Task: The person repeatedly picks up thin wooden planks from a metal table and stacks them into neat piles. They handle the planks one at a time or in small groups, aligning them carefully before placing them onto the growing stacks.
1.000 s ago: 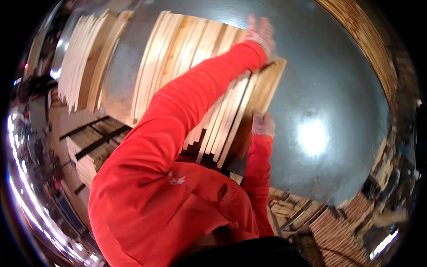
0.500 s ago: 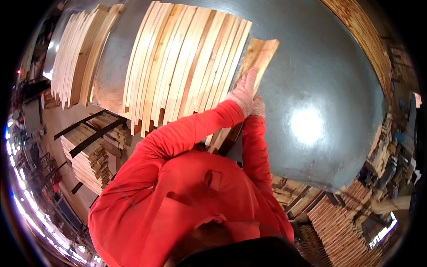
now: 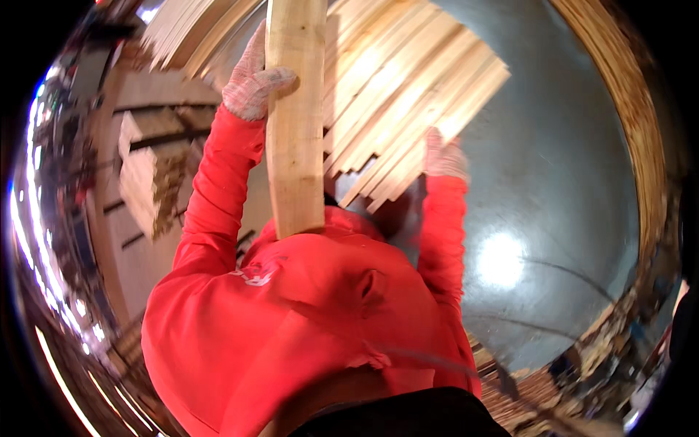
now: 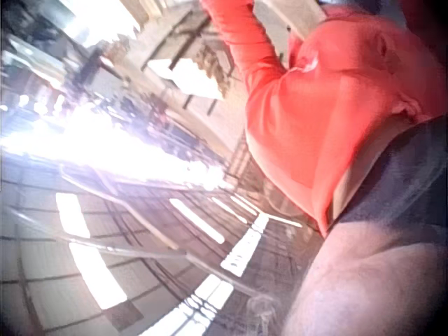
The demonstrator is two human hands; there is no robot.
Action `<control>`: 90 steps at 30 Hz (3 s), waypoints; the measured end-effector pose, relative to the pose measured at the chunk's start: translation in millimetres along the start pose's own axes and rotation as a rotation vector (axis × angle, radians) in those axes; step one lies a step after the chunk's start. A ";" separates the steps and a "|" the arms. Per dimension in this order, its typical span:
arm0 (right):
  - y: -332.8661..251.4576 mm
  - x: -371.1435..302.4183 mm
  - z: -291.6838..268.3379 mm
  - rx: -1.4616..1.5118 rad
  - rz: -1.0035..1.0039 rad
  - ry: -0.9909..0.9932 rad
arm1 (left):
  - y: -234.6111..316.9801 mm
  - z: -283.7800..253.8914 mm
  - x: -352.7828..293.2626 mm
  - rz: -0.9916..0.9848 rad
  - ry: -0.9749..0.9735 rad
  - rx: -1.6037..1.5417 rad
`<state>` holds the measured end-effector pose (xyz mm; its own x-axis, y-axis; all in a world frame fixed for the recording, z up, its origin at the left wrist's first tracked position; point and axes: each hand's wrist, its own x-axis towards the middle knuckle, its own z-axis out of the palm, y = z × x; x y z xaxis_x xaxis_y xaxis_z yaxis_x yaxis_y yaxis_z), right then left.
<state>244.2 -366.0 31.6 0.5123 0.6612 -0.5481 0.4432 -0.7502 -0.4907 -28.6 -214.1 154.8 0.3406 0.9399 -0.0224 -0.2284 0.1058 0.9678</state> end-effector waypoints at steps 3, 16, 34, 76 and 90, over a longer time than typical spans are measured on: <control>28.1 6.7 2.6 0.000 -0.112 -0.059 | 10.0 -48.7 -29.7 -0.012 0.327 0.153; -159.7 -161.2 114.8 -0.100 -1.045 -0.612 | 36.8 -158.9 -89.9 0.344 0.809 0.719; -392.7 -279.9 463.9 -0.059 -0.949 -0.966 | 84.7 -679.2 -289.9 -0.130 1.607 0.450; -7.6 166.0 -16.2 1.364 -0.426 0.012 | -180.9 -69.1 280.0 -0.410 -0.291 -0.370; -133.3 72.6 -251.6 1.667 -1.012 -0.013 | 89.0 38.4 316.6 -0.074 -0.257 -0.226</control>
<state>407.4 -220.1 227.6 0.5491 0.7794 0.3017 -0.5088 0.5981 -0.6192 93.9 80.4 243.5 0.5756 0.8177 0.0014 -0.3809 0.2667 0.8853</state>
